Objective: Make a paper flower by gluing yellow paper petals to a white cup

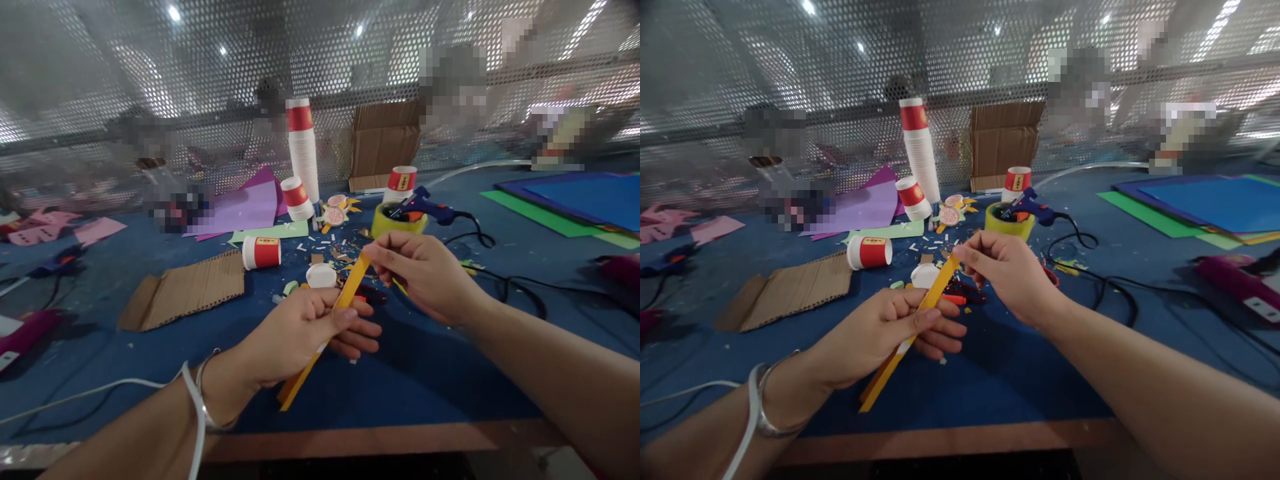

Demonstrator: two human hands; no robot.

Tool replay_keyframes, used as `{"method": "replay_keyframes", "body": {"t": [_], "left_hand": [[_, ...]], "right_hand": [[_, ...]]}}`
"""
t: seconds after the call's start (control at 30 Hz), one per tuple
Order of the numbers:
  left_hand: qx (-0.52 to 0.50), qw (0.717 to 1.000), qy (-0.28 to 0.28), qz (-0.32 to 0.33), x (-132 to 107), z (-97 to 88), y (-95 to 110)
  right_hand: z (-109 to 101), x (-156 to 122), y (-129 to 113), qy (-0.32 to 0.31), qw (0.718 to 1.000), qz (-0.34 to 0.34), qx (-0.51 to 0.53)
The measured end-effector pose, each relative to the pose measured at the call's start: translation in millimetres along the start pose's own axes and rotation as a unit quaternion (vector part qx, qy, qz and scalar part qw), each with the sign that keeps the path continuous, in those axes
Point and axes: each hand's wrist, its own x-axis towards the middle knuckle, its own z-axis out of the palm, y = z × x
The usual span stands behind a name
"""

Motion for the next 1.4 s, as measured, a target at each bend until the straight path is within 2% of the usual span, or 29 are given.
{"method": "replay_keyframes", "body": {"t": [0.13, 0.37, 0.6, 1.07, 1.17, 1.3, 1.4], "left_hand": [[-0.016, 1.000, -0.005, 0.003, 1, 1.2, -1], [-0.052, 0.997, -0.049, 0.016, 3, -0.5, -5], [0.123, 0.991, 0.020, 0.055, -2, 1.8, -1], [0.059, 0.997, 0.010, 0.049, -1, 7.8, -9], [0.084, 0.994, 0.022, 0.062, -1, 9.4, -9], [0.146, 0.983, 0.067, 0.091, 0, 9.2, -7], [0.200, 0.971, 0.090, 0.097, -1, 8.3, -6]], "right_hand": [[0, -1, -3, -0.018, 0.999, 0.015, 0.022], [9, -9, -7, -0.118, 0.990, 0.061, 0.035], [9, -9, -3, -0.071, 0.997, 0.028, -0.031], [13, -11, -6, -0.055, 0.997, -0.027, -0.054], [13, -11, -4, -0.052, 0.998, -0.018, -0.044], [14, -11, -3, -0.034, 0.999, 0.015, -0.031], [15, -11, -3, -0.053, 0.998, 0.030, -0.020]]}}
